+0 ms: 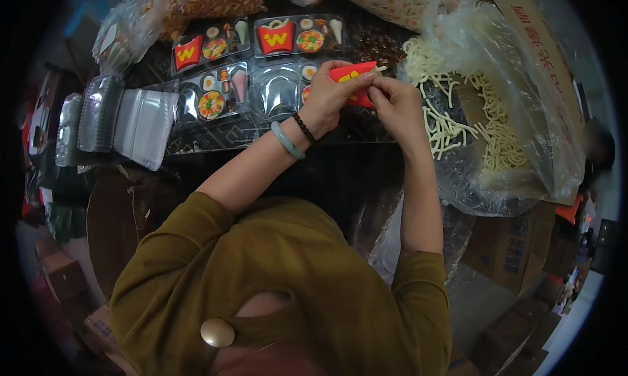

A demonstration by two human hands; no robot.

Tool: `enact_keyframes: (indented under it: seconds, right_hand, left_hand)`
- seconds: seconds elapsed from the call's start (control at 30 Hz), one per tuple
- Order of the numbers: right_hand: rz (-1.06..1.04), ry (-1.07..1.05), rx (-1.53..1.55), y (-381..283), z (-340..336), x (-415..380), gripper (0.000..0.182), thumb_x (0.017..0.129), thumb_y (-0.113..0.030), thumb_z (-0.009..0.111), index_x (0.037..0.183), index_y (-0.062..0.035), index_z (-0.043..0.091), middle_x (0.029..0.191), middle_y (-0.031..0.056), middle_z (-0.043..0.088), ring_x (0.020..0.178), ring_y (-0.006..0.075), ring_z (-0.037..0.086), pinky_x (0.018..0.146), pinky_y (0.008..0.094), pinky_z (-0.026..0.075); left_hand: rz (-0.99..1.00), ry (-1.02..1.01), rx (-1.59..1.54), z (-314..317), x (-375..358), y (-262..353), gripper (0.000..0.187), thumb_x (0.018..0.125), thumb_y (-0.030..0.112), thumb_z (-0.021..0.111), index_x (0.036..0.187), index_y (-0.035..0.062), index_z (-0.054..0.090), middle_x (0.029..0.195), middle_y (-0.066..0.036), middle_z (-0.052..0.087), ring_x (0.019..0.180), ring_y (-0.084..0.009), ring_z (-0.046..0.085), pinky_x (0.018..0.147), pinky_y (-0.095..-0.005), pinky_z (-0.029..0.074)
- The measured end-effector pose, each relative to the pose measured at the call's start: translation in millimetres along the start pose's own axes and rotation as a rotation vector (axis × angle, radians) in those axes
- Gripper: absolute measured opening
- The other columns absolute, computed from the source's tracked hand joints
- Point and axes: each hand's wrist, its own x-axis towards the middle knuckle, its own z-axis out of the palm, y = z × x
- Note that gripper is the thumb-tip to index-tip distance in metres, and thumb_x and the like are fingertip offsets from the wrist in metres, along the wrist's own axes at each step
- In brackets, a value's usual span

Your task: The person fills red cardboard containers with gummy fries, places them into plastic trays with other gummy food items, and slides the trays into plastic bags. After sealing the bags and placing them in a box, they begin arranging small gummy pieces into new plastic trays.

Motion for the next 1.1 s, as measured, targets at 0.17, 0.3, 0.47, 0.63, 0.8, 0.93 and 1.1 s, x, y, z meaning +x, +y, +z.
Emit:
enact_keyframes:
  seconds: [0.17,0.3,0.47,0.63,0.8,0.93,1.1]
  right_hand:
    - [-0.245,0.011,-0.202,-32,58,2,0.018,0.089,-0.021,0.057,0.096,-0.0063,0.065,0.077,0.0115,0.065,0.075,0.0274,0.063,0.104,0.0538,0.025]
    - [-0.275,-0.084,-0.163,-50,77,19,0.014,0.089,-0.021,0.058,0.092,-0.0086,0.064,0.075,0.0074,0.064,0.076,0.0240,0.062,0.106,0.0570,0.014]
    - [-0.490,-0.119,-0.284,-39,113,41,0.012,0.089,-0.021,0.058,0.090,-0.0111,0.066,0.082,0.0045,0.065,0.088,0.0227,0.061,0.103,0.0564,0.014]
    - [-0.487,-0.300,-0.360,-22,126,53,0.013,0.089,-0.019,0.057,0.093,-0.0109,0.066,0.084,0.0050,0.066,0.090,0.0236,0.061,0.104,0.0569,0.017]
    - [-0.486,-0.367,-0.214,-14,120,65,0.016,0.087,-0.021,0.059,0.096,-0.0107,0.068,0.084,0.0058,0.067,0.085,0.0238,0.063,0.103,0.0499,0.024]
    - [-0.514,-0.231,-0.258,-20,120,81,0.019,0.084,-0.024,0.062,0.085,-0.0083,0.071,0.079,0.0083,0.068,0.081,0.0262,0.063,0.091,0.0395,0.035]
    - [-0.344,-0.430,-0.564,-51,145,81,0.032,0.087,-0.030,0.053,0.075,-0.0038,0.067,0.075,0.0150,0.065,0.078,0.0328,0.062,0.086,0.0431,0.041]
  left_hand:
    - [0.186,0.212,-0.161,-39,-25,0,0.032,0.088,0.023,0.065,0.106,0.0027,0.048,0.098,-0.007,0.058,0.087,-0.0121,0.058,0.077,-0.0240,0.050]
    - [0.547,0.260,0.581,-89,-43,1,0.037,0.094,0.023,0.054,0.119,-0.0025,0.044,0.113,-0.017,0.052,0.101,-0.0242,0.054,0.091,-0.0332,0.043]
    - [0.920,0.290,1.274,-118,-70,27,0.057,0.078,0.005,0.067,0.131,-0.0005,0.044,0.136,-0.022,0.038,0.125,-0.0389,0.039,0.100,-0.0422,0.037]
    - [0.839,0.134,1.375,-133,-66,15,0.049,0.077,0.004,0.067,0.122,-0.0040,0.050,0.130,-0.022,0.043,0.121,-0.0379,0.042,0.100,-0.0428,0.038]
    - [0.868,0.115,1.434,-133,-65,14,0.038,0.078,0.009,0.065,0.113,-0.0033,0.055,0.127,-0.020,0.047,0.120,-0.0341,0.044,0.103,-0.0433,0.034]
    - [0.878,0.104,1.519,-135,-65,14,0.033,0.077,0.009,0.068,0.107,-0.0024,0.058,0.124,-0.018,0.050,0.117,-0.0341,0.047,0.099,-0.0439,0.037]
    - [0.837,0.089,1.518,-131,-66,17,0.035,0.075,0.010,0.069,0.107,-0.0010,0.058,0.122,-0.018,0.051,0.118,-0.0339,0.046,0.101,-0.0451,0.034]
